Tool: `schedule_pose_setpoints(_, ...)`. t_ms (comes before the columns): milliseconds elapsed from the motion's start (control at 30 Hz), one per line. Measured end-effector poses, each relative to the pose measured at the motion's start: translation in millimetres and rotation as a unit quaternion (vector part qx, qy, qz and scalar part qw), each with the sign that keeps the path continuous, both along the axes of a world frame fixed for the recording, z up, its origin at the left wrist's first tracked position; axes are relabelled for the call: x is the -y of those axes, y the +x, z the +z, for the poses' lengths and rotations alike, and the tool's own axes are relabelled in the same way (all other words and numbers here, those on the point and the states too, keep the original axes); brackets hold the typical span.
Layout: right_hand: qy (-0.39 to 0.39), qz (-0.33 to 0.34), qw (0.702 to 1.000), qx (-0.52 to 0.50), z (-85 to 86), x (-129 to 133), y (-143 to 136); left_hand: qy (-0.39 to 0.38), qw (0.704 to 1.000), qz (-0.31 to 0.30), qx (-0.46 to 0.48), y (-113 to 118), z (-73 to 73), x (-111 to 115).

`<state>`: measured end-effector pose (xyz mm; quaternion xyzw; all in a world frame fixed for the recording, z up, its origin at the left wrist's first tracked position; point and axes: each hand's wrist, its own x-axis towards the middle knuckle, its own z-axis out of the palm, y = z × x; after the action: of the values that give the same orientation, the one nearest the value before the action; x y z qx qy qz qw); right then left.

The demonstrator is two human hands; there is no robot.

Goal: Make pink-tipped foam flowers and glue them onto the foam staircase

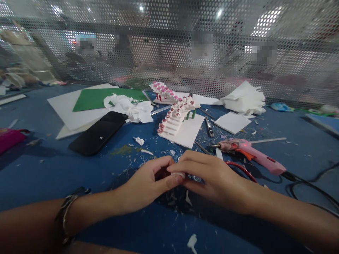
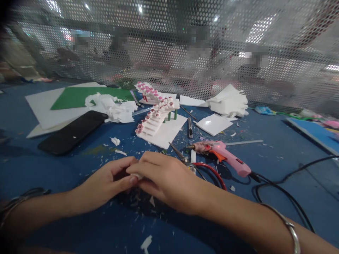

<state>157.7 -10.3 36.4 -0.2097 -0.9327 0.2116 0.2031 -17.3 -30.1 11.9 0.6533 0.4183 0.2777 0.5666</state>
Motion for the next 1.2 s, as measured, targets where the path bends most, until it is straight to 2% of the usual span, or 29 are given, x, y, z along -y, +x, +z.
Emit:
schedule_pose_setpoints(233, 0.015, -0.056, 0.994, -0.095, -4.8, -1.3, -2.5, -0.073, 0.993, -0.053, 0.079, 0.0, -2.4, 0.6)
schedule_pose_setpoints(433, 0.008, -0.069, 0.991, -0.112, -6.9, -0.6, -3.2, -0.065, 0.993, -0.034, 0.09, -0.8, -2.8, 0.8)
schedule_pose_setpoints(667, -0.011, -0.096, 0.988, -0.12, -2.2, -1.8, -3.5, -0.107, 0.983, -0.008, 0.147, 0.4, 2.9, -1.1)
schedule_pose_setpoints(1200, -0.04, -0.06, 0.992, -0.108, 1.1, -1.0, -1.0, -0.086, 0.984, 0.022, 0.152, -0.1, 3.3, -2.9)
